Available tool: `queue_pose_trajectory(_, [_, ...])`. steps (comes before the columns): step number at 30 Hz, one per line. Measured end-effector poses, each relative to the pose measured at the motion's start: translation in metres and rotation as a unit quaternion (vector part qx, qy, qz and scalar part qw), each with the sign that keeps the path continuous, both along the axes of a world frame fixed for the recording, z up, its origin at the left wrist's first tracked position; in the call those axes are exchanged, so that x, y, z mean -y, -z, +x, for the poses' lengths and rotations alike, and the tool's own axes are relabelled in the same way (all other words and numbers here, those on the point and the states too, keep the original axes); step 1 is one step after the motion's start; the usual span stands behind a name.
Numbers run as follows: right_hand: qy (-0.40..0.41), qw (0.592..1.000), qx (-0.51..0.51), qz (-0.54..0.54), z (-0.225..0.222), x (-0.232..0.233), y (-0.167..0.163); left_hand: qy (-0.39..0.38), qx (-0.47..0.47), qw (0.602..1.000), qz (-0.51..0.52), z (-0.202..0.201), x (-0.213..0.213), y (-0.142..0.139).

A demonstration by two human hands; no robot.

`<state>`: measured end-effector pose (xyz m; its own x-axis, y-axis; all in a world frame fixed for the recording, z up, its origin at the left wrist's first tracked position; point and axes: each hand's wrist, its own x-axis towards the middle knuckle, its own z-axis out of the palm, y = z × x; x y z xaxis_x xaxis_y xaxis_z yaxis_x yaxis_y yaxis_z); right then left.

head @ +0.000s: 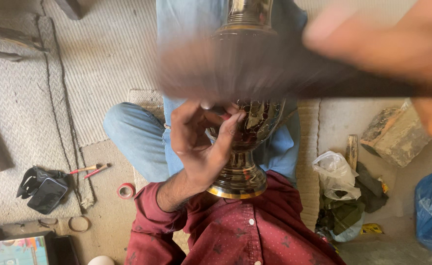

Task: The person sits on the floor with a brass vase held between their legs and, using a small punch held in one hand and a wooden mallet in the other, repeatedly strikes the punch to chase a decorative pattern into the vase surface, repositioning the punch across the patterned area.

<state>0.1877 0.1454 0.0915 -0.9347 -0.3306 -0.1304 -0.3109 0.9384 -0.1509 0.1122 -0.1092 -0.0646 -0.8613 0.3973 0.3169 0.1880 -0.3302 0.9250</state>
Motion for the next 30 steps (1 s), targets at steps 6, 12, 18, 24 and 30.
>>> queue_pose_trajectory(6, [0.05, 0.997, 0.015, -0.061, 0.034, -0.047, 0.021, 0.099, 0.064, 0.993, -0.018, -0.019, 0.001, -0.005])
queue_pose_trajectory(12, [0.409, 0.89, 0.103, -0.172, 0.107, -0.095, 0.093, 0.188, -0.166, 0.962, -0.106, -0.045, -0.007, -0.019])
queue_pose_trajectory(18, [0.469, 0.877, -0.007, -0.104, 0.166, -0.074, 0.122, 0.226, -0.188, 0.947, -0.131, -0.056, -0.006, -0.026])
queue_pose_trajectory(24, [0.396, 0.907, -0.055, -0.136, 0.148, -0.015, 0.091, 0.291, -0.242, 0.918, -0.119, -0.065, -0.018, -0.027])
queue_pose_trajectory(30, [0.188, 0.969, -0.158, 0.01, 0.142, 0.006, 0.086, 0.357, -0.31, 0.871, -0.137, -0.079, -0.026, -0.038])
